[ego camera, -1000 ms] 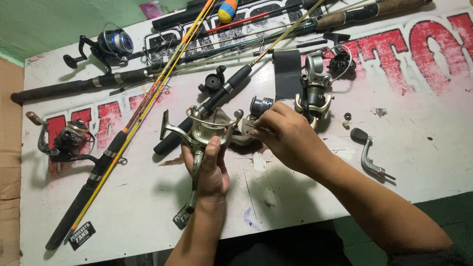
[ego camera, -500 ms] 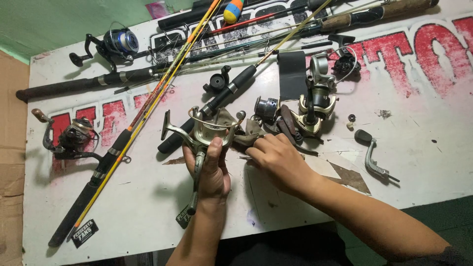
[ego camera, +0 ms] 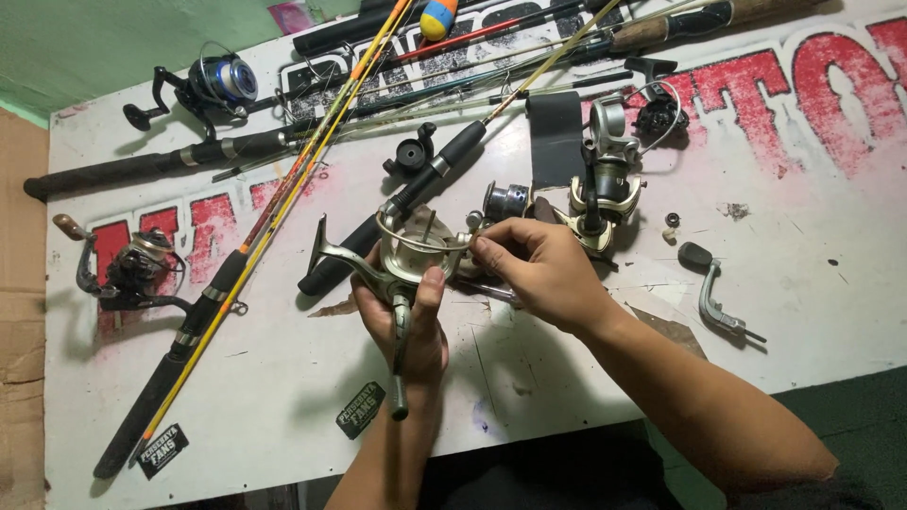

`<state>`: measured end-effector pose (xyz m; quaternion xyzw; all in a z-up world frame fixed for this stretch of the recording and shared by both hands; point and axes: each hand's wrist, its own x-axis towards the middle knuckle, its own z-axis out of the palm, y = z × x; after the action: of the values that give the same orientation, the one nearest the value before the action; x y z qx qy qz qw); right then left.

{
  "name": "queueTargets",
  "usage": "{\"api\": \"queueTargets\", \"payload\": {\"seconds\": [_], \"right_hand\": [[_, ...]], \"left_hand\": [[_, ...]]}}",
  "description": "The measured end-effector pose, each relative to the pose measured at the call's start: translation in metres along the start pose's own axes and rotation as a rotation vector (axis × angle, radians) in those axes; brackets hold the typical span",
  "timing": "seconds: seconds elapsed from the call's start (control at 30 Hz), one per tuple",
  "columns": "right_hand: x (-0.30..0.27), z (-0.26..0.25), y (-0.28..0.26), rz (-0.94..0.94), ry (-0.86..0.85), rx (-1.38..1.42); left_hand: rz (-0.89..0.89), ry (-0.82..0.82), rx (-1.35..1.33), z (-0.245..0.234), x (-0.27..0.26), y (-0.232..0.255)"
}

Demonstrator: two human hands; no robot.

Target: Disassembling and inspecting a fishing reel on a workbench with other fishing equipment.

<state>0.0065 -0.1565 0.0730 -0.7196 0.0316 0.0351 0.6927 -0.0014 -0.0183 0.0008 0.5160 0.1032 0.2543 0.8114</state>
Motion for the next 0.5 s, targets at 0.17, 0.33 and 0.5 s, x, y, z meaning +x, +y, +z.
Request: {"api": "queueTargets", "payload": {"seconds": [0.17,0.33,0.5], "right_hand": [[0.002,0.002,0.01,0.02,0.028,0.075],[0.008,0.002,0.03,-0.009,0.032,0.117],[-0.003,0.008,0.008,0.044,0.035,0.17]], "left_hand": [[0.024,-0.015,0.02,0.0,-0.002,0.0],[0.008,-0.008,-0.048,0.002,-0.003,-0.008],[-0.044,-0.011,-0.095,0.006,-0.006,0.004]]}}
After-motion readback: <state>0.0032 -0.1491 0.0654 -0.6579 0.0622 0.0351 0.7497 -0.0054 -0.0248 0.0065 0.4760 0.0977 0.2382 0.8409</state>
